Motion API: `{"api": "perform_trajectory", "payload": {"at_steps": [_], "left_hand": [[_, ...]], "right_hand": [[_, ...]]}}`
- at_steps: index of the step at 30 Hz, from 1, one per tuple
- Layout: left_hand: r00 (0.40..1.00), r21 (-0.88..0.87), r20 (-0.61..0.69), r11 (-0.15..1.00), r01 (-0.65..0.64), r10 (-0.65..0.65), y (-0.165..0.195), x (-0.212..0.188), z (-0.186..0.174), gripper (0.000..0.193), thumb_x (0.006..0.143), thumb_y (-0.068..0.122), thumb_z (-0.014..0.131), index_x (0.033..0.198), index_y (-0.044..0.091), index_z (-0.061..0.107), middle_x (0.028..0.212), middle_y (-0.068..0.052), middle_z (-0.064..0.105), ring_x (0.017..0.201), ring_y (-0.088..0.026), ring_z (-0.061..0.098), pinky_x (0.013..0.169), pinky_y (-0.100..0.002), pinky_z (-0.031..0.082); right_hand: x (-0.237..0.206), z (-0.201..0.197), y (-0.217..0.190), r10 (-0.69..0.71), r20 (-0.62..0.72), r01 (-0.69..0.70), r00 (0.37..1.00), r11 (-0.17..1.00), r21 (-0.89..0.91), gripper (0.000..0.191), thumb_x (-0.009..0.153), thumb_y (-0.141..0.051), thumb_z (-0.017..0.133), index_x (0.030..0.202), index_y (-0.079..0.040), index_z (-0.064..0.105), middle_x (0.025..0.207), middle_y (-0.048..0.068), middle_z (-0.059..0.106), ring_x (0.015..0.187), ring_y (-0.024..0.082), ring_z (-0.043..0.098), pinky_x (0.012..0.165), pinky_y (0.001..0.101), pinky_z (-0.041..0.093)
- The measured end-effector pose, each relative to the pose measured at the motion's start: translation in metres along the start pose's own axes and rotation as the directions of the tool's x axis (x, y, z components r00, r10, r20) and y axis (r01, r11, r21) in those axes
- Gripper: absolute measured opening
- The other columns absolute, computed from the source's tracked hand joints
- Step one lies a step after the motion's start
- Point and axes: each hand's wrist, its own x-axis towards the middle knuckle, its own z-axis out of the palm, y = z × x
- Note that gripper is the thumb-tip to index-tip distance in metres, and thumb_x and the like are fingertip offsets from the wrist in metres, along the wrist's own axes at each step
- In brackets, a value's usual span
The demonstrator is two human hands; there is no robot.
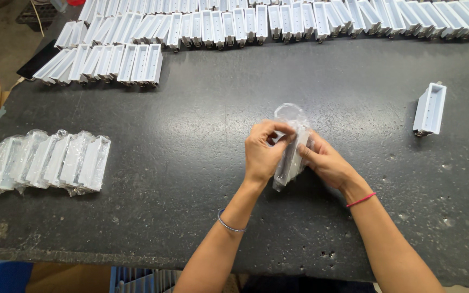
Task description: The person wraps small white rectangular components individually in clear plastic bags. They pick up a component, place it into a bag, fold the bag around it, and set the wrapped item aside. The process is repeated continuously throughout the clip.
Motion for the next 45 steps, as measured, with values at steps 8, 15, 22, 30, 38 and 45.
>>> {"api": "perform_trajectory", "payload": {"at_steps": [8,15,22,30,38,45], "left_hand": [[0.919,-0.588,0.348,0.719,0.369,-0.187,-0.021,0.007,0.007,0.044,0.091,0.019,0.07,0.132,0.008,0.057,0.12,-0.014,0.068,0.107,-0.02,0.067,0.091,-0.036,0.057],[0.977,-0.167,0.106,0.965,0.201,-0.185,-0.021,0.006,0.005,0.035,0.091,0.026,0.074,0.121,0.008,0.069,0.099,-0.014,0.077,0.088,-0.02,0.073,0.074,-0.034,0.058],[0.991,0.233,0.088,0.97,0.075,-0.098,0.0,-0.001,0.0,0.042,0.088,0.029,0.077,0.126,0.016,0.065,0.098,-0.012,0.08,0.086,-0.025,0.078,0.074,-0.037,0.059],[0.985,0.262,0.173,0.964,-0.038,-0.008,0.005,-0.003,0.007,0.043,0.087,0.023,0.078,0.124,0.014,0.058,0.102,-0.009,0.079,0.079,-0.025,0.077,0.069,-0.038,0.057],[0.986,-0.031,0.138,0.994,0.104,-0.098,-0.006,0.006,-0.002,0.04,0.089,0.019,0.076,0.119,0.008,0.052,0.102,-0.012,0.076,0.084,-0.019,0.077,0.068,-0.031,0.06],[0.983,0.013,0.179,0.999,-0.035,0.032,-0.008,0.002,0.0,0.039,0.091,0.019,0.078,0.119,0.007,0.053,0.101,-0.013,0.077,0.088,-0.022,0.078,0.073,-0.033,0.06]], "right_hand": [[0.001,0.003,-0.001,0.0,-0.021,-0.003,1.0,0.993,-0.116,0.054,0.097,-0.031,0.062,0.146,-0.011,0.05,0.135,0.005,0.063,0.124,0.013,0.059,0.107,0.0344,0.048],[-0.002,0.003,-0.027,-0.362,-0.259,0.188,0.896,0.836,-0.516,0.058,0.083,-0.02,0.076,0.137,-0.008,0.058,0.116,0.005,0.06,0.098,0.015,0.059,0.082,0.0303,0.054],[-0.015,0.007,-0.043,-0.435,-0.345,0.232,0.832,0.837,-0.496,0.041,0.091,-0.012,0.074,0.128,-0.004,0.06,0.108,0.006,0.061,0.084,0.01,0.062,0.067,0.0243,0.056],[-0.009,-0.015,-0.038,-0.337,-0.488,0.323,0.805,0.939,-0.116,0.018,0.1,-0.007,0.068,0.116,0.001,0.066,0.09,0.006,0.069,0.074,0.011,0.066,0.062,0.0254,0.057],[-0.009,-0.023,-0.044,-0.191,-0.351,0.179,0.917,0.982,-0.067,0.027,0.1,-0.015,0.062,0.124,-0.002,0.065,0.113,0.011,0.073,0.102,0.018,0.072,0.091,0.0313,0.06],[-0.008,-0.016,-0.036,-0.195,-0.157,0.152,0.968,0.957,-0.246,0.041,0.095,-0.012,0.067,0.133,0.001,0.062,0.124,0.01,0.071,0.112,0.019,0.07,0.097,0.0342,0.059]]}}
